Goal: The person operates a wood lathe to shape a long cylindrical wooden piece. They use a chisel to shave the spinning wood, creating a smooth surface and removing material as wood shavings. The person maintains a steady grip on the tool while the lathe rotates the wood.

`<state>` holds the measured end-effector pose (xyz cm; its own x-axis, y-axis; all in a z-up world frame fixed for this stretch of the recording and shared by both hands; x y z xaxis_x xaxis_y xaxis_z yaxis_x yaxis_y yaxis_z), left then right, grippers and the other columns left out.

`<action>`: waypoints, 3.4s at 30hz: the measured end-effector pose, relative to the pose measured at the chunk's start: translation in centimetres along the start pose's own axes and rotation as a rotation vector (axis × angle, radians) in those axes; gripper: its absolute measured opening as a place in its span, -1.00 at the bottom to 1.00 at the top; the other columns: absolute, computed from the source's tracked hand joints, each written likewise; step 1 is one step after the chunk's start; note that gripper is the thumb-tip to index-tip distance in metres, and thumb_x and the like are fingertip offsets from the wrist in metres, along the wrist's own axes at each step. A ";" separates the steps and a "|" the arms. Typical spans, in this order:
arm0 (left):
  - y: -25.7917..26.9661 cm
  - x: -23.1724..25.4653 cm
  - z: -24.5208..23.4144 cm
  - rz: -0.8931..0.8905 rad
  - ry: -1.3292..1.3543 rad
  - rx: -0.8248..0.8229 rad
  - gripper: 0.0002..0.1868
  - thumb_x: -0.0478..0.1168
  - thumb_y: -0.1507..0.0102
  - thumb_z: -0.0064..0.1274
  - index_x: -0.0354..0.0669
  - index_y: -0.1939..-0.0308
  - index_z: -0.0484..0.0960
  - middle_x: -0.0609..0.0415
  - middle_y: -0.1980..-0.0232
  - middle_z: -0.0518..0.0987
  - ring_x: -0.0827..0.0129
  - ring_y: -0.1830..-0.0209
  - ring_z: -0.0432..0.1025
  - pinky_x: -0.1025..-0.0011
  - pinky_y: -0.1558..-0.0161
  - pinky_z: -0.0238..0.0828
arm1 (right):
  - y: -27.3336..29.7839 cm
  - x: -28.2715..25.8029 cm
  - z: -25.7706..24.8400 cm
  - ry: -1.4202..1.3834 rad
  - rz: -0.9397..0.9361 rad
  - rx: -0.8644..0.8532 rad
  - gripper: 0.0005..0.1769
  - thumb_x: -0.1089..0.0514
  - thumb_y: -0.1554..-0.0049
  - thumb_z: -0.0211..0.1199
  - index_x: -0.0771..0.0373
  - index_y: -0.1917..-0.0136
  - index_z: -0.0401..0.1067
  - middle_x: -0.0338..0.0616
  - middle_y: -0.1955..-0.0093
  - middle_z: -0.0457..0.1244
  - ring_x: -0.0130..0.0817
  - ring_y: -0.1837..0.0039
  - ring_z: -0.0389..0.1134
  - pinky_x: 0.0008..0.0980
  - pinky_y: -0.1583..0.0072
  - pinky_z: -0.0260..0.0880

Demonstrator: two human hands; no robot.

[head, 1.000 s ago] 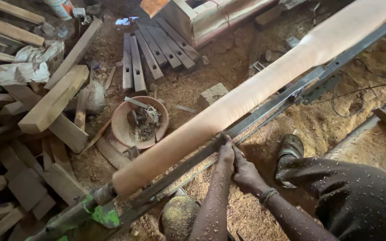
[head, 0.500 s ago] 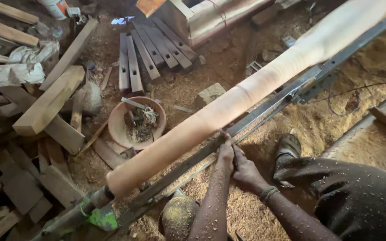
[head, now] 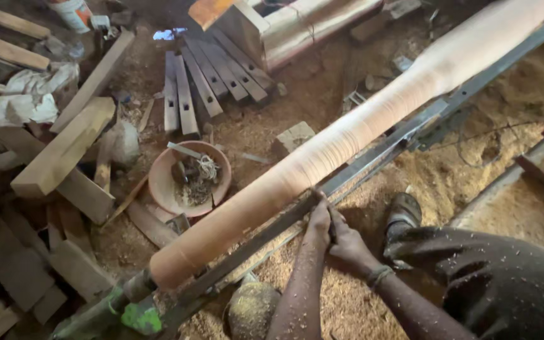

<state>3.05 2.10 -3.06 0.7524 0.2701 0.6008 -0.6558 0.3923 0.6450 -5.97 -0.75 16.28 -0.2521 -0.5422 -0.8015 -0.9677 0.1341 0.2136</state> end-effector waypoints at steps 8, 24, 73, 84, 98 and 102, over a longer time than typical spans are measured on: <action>0.6 -0.5 1.6 -0.041 0.027 -0.022 -0.22 0.43 -0.39 -0.31 -0.19 0.49 0.51 -0.05 0.60 0.51 0.18 0.63 0.45 0.24 0.48 0.46 | 1.0 -1.0 -0.9 -0.027 0.151 -0.026 0.21 -0.03 0.04 0.39 -0.14 -0.68 -0.28 0.08 -0.24 0.37 -0.09 -0.21 0.49 -0.24 -0.24 0.44; -1.1 -0.5 1.8 -0.037 0.012 -0.042 -0.22 0.43 -0.39 -0.28 -0.18 0.50 0.49 -0.05 0.60 0.51 0.18 0.63 0.44 0.25 0.48 0.46 | 0.6 -0.8 -1.6 -0.060 0.102 0.033 0.22 0.01 0.11 0.49 -0.04 -0.63 -0.20 0.07 -0.28 0.33 -0.11 -0.25 0.44 -0.24 -0.26 0.41; -4.6 -2.7 5.8 -0.072 0.091 -0.089 -0.35 0.39 -0.39 -0.16 -0.11 0.38 0.46 0.00 0.60 0.47 0.21 0.66 0.40 0.25 0.54 0.38 | -3.3 7.3 -2.1 -0.004 -0.045 0.017 0.15 0.16 0.08 0.33 0.07 -0.67 -0.16 0.01 -0.35 0.28 -0.24 -0.30 0.36 -0.38 -0.30 0.33; -4.5 -4.3 6.3 -0.105 0.087 -0.101 -0.30 0.43 -0.39 -0.22 -0.11 0.41 0.50 0.02 0.59 0.50 0.23 0.64 0.41 0.26 0.53 0.39 | -2.3 8.0 -2.8 0.097 0.159 0.003 0.11 0.15 -0.02 0.33 -0.02 -0.70 -0.18 0.12 -0.40 0.27 -0.08 -0.37 0.34 -0.30 -0.35 0.30; -5.6 -2.1 8.0 -0.056 0.041 -0.185 -0.16 0.45 -0.39 -0.30 -0.17 0.61 0.50 -0.09 0.63 0.51 0.15 0.64 0.44 0.26 0.47 0.44 | -4.4 7.7 -3.8 0.111 0.036 0.034 0.21 0.22 0.15 0.26 -0.07 -0.68 -0.21 0.20 -0.34 0.27 0.02 -0.36 0.34 -0.22 -0.29 0.35; -4.9 -5.1 7.4 -0.125 0.045 -0.163 -0.15 0.45 -0.40 -0.29 -0.18 0.61 0.50 -0.09 0.62 0.51 0.14 0.63 0.45 0.26 0.46 0.46 | -2.5 7.5 -3.8 -0.016 0.148 0.048 0.11 0.16 0.06 0.31 -0.10 -0.66 -0.13 0.13 -0.31 0.33 -0.11 -0.35 0.39 -0.30 -0.31 0.34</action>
<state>1.95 -7.68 -5.83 0.8319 0.2478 0.4965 -0.5410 0.5612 0.6263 -5.44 -8.28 11.83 -0.3920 -0.5001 -0.7722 -0.9190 0.2512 0.3038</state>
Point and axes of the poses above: each hand's wrist, its own y-axis away from the middle knuckle, its own z-axis out of the palm, x = y × z, the point moved 7 cm from there along -y, towards the middle knuckle
